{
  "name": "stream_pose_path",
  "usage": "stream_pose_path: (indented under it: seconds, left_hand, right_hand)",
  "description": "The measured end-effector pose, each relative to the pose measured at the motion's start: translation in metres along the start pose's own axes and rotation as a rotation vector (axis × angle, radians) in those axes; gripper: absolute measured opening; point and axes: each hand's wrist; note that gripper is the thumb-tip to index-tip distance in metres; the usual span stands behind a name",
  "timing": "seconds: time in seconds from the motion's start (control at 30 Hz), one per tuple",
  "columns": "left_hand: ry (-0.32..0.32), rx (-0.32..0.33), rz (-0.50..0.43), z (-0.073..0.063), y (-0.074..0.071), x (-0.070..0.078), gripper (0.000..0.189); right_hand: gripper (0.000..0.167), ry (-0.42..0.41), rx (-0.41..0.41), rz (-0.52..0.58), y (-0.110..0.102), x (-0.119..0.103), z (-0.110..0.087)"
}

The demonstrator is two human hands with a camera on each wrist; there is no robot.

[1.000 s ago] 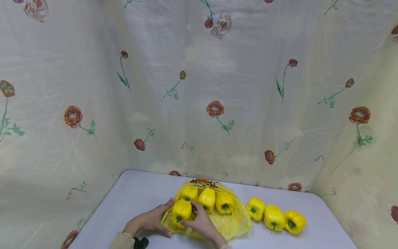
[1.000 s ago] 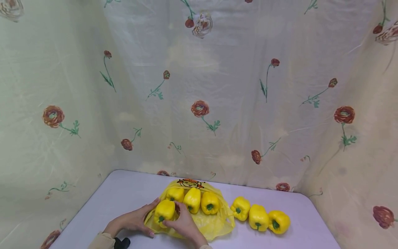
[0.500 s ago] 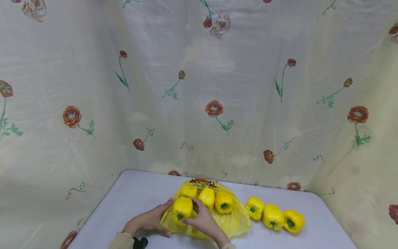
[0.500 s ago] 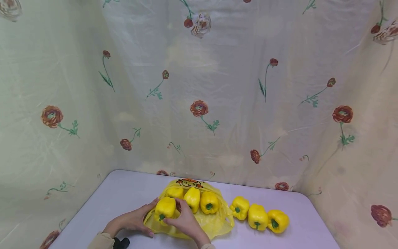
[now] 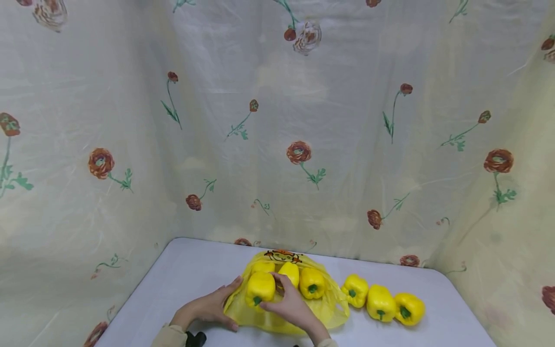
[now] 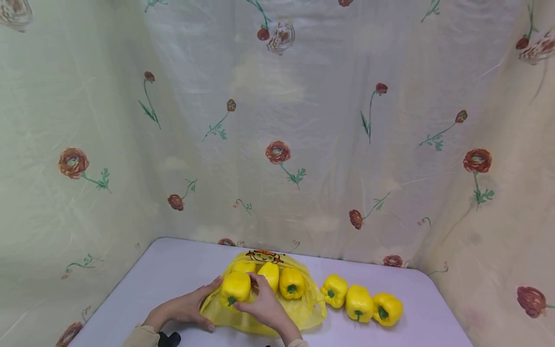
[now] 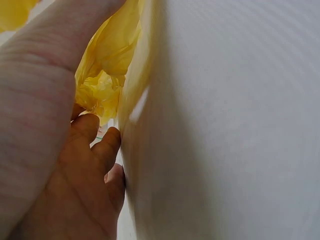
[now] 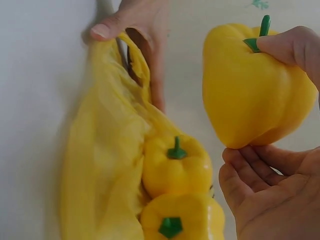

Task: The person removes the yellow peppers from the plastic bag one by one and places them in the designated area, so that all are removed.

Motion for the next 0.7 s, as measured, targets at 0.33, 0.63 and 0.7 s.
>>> stream_pose_path:
  seconds: [0.33, 0.63, 0.7]
  left_hand:
    - [-0.011, -0.01, -0.005, 0.0, 0.0, 0.002, 0.123]
    - [-0.014, -0.018, -0.005, 0.0, -0.001, 0.002, 0.121]
    - [-0.014, -0.017, -0.004, 0.0, 0.0, 0.002, 0.121]
  right_hand:
    - [0.086, -0.001, 0.008, 0.002, -0.02, -0.006, -0.005]
    - [0.087, 0.006, 0.047, 0.025, -0.038, -0.01, -0.009]
    - [0.088, 0.015, 0.065, 0.029, -0.041, -0.01, -0.01]
Point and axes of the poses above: each hand's wrist, its own z-axis towards the middle knuckle, its own y-axis out of the palm, x = y × z, and after that the axes turned 7 degrees about z, right-handed
